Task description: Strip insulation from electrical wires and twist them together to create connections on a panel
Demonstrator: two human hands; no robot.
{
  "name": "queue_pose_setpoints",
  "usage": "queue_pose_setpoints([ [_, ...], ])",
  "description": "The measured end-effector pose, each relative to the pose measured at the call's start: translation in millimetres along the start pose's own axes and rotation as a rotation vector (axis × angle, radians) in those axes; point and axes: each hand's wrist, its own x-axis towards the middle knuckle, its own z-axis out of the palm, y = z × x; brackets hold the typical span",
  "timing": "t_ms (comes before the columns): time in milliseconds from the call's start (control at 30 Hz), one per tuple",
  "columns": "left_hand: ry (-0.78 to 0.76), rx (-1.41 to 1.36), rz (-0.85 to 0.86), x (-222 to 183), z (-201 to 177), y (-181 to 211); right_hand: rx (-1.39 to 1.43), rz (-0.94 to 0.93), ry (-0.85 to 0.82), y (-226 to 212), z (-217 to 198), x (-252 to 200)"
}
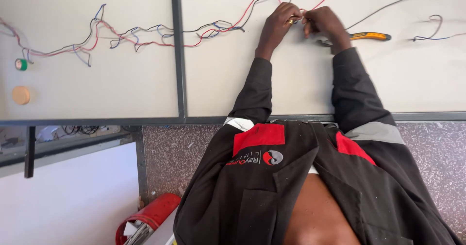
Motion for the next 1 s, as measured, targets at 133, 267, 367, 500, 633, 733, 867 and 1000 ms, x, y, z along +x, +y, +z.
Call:
queue_pose_setpoints([
  [133, -0.019, -0.029, 0.003, 3, 3, 2, -0.122, 0.031, 0.025, 11, -8, 4],
  [267, 0.077, -0.033, -0.075, 14, 3, 9, -0.354, -0.871, 0.767, -1, 12, -34],
  [367, 0.079, -0.055, -0.109, 14, 9, 6, -0.437, -1.053, 0.779, -1, 19, -42],
  [500, 0.094, -0.011, -0.134, 16, 6, 14, -0.428, -1.079, 0.724, -1, 29, -38],
  [633, 0.087, -0.005, -0.135, 13, 10, 2, -0.407, -0.928, 0.640, 16, 18, -14],
  [733, 0.097, -0.012, -0.069, 8, 5, 1, -0.330, -0.564, 0.342, 21, 2, -3],
  [867, 0.009, -0.120, -0.071, 11, -1, -1, 0.242, -0.148, -0.087, -16, -9, -27],
  [1000, -0.026, -0.101, -0.108, 14, -5, 12, 0.091, -0.256, -0.121, -40, -10, -52],
])
